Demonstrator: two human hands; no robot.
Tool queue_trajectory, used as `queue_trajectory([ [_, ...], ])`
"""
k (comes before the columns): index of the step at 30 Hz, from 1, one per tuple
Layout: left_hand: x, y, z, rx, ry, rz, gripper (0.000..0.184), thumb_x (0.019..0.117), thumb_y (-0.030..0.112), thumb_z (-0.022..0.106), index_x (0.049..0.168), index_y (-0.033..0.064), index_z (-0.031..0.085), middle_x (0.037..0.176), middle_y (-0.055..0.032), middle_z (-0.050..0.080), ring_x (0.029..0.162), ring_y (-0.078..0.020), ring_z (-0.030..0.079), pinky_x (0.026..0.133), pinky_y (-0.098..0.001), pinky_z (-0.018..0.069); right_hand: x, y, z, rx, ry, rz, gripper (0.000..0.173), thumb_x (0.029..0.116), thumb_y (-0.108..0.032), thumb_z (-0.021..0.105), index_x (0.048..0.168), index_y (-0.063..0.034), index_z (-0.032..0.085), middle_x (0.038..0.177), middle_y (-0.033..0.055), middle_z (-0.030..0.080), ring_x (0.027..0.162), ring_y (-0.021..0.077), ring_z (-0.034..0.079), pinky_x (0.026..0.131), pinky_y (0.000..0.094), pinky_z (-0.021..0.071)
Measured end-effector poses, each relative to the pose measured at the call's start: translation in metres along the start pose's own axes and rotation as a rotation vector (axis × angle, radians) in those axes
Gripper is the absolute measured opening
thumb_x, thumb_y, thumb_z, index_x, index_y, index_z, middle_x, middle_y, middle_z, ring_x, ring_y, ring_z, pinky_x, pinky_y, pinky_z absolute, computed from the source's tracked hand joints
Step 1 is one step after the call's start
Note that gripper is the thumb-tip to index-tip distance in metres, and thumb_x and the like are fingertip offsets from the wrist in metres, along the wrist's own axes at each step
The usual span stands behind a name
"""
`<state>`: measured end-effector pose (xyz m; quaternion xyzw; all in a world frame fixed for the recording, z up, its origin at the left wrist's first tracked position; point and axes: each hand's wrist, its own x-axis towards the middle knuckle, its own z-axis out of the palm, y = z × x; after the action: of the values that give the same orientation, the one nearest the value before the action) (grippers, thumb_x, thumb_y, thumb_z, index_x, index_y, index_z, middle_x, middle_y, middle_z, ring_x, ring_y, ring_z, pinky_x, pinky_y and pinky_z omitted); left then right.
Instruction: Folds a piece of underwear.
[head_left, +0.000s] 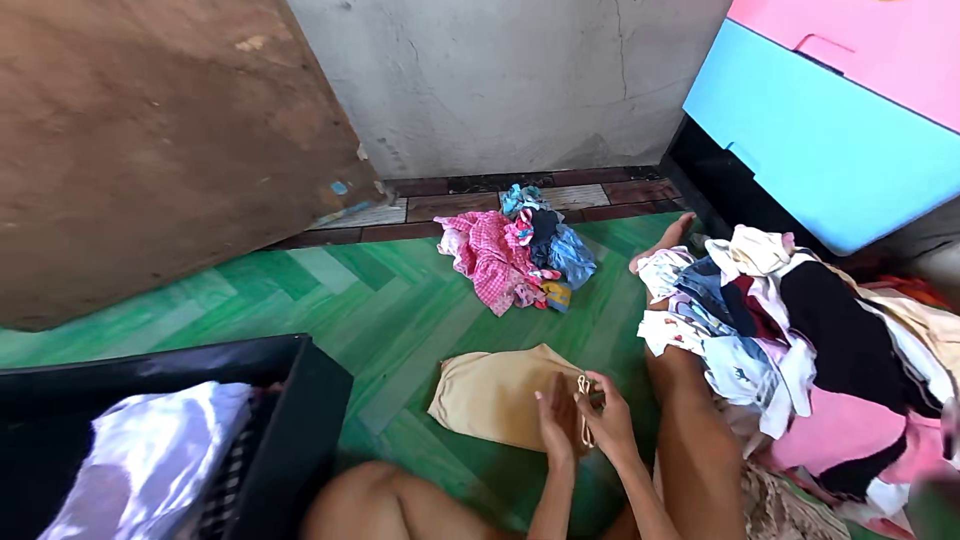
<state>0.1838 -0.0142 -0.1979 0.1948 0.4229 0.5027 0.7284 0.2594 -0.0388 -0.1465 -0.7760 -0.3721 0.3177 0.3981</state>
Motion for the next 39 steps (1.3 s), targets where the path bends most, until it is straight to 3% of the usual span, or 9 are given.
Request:
queue_trajectory([
  [3, 0.003, 0.034, -0.027, -0.044, 0.051, -0.042, 0.081, 0.1076, 0.051, -0.002, 0.15, -0.0043, 0.039, 0.144, -0.0232, 0.056, 0.129, -0.0287, 0.059, 0.106, -0.0401, 0.0481, 0.005, -0.005, 0.026, -0.014, -0.057, -0.043, 0.046, 0.0941, -0.015, 0.069, 0.137, -0.0017, 0.059, 0.114, 0.0191, 0.067, 0.093, 0.0263, 0.07, 0.084, 0.0418, 0.0585],
  [6, 0.007, 0.042, -0.049, 0.133, 0.089, -0.003, 0.071, 0.1117, 0.04, 0.006, 0.142, -0.0076, 0.05, 0.137, -0.0223, 0.061, 0.125, -0.0259, 0.061, 0.106, -0.0389, 0.0474, 0.009, 0.0, 0.05, 0.052, -0.169, -0.057, 0.05, 0.0954, -0.011, 0.067, 0.142, 0.001, 0.054, 0.122, 0.0212, 0.067, 0.102, 0.0283, 0.07, 0.091, 0.0425, 0.0577],
  [10, 0.01, 0.033, -0.066, 0.403, 0.064, 0.142, 0.038, 0.1058, 0.014, 0.047, 0.136, -0.0051, 0.059, 0.141, -0.0195, 0.059, 0.13, -0.0252, 0.057, 0.11, -0.042, 0.045, 0.008, 0.013, 0.049, 0.2, -0.284, 0.086, 0.053, 0.1002, -0.008, 0.06, 0.15, -0.0022, 0.045, 0.131, 0.0188, 0.065, 0.109, 0.028, 0.07, 0.091, 0.0444, 0.0598],
  [12, 0.008, 0.03, -0.065, 0.489, 0.018, 0.2, 0.046, 0.0942, 0.001, 0.063, 0.139, -0.0053, 0.056, 0.142, -0.0204, 0.058, 0.128, -0.0256, 0.059, 0.107, -0.0404, 0.0493, 0.005, 0.022, 0.04, 0.216, -0.211, 0.087, 0.044, 0.101, -0.005, 0.056, 0.145, -0.0003, 0.051, 0.125, 0.0192, 0.067, 0.104, 0.0271, 0.071, 0.089, 0.0433, 0.0602],
  [14, 0.006, 0.031, -0.059, 0.552, 0.003, 0.24, 0.053, 0.0872, -0.008, 0.062, 0.139, -0.007, 0.054, 0.142, -0.0222, 0.057, 0.129, -0.0269, 0.058, 0.107, -0.041, 0.0496, 0.005, 0.031, 0.033, 0.231, -0.118, 0.09, 0.036, 0.1014, -0.004, 0.056, 0.137, 0.0, 0.057, 0.117, 0.0179, 0.069, 0.096, 0.0252, 0.073, 0.083, 0.0411, 0.0622],
  [20, 0.015, 0.037, -0.067, 0.617, 0.037, 0.309, 0.043, 0.0904, -0.01, 0.057, 0.133, -0.0068, 0.061, 0.138, -0.0213, 0.062, 0.128, -0.0271, 0.06, 0.108, -0.0417, 0.0488, 0.005, 0.035, 0.027, 0.17, 0.004, 0.14, 0.032, 0.1006, -0.006, 0.06, 0.131, 0.0022, 0.061, 0.111, 0.0185, 0.071, 0.092, 0.0267, 0.072, 0.082, 0.0434, 0.0607],
  [27, 0.015, 0.04, -0.077, 0.588, 0.061, 0.33, 0.044, 0.0901, -0.01, 0.056, 0.134, -0.0082, 0.059, 0.138, -0.0223, 0.061, 0.129, -0.0278, 0.059, 0.108, -0.0414, 0.0484, 0.001, 0.034, 0.038, 0.038, 0.054, 0.155, 0.05, 0.0946, -0.017, 0.072, 0.138, 0.0033, 0.056, 0.125, 0.0236, 0.064, 0.103, 0.0326, 0.067, 0.092, 0.0475, 0.0552],
  [33, 0.014, 0.046, -0.076, 0.575, 0.065, 0.33, 0.043, 0.0917, -0.01, 0.055, 0.135, -0.008, 0.058, 0.139, -0.0219, 0.06, 0.13, -0.0268, 0.058, 0.108, -0.0404, 0.0483, 0.002, 0.025, 0.046, -0.04, 0.03, 0.156, 0.054, 0.0971, -0.021, 0.07, 0.143, 0.0018, 0.051, 0.115, 0.0174, 0.071, 0.098, 0.0289, 0.071, 0.09, 0.0468, 0.0573],
  [39, 0.013, 0.05, -0.08, 0.644, 0.136, 0.447, 0.047, 0.0907, -0.007, 0.058, 0.138, -0.0101, 0.053, 0.14, -0.0256, 0.058, 0.129, -0.0305, 0.059, 0.107, -0.0418, 0.05, 0.004, 0.021, 0.053, -0.089, 0.011, 0.178, 0.062, 0.0965, -0.023, 0.071, 0.147, 0.0033, 0.046, 0.121, 0.0201, 0.068, 0.105, 0.0319, 0.069, 0.095, 0.0478, 0.0548],
])
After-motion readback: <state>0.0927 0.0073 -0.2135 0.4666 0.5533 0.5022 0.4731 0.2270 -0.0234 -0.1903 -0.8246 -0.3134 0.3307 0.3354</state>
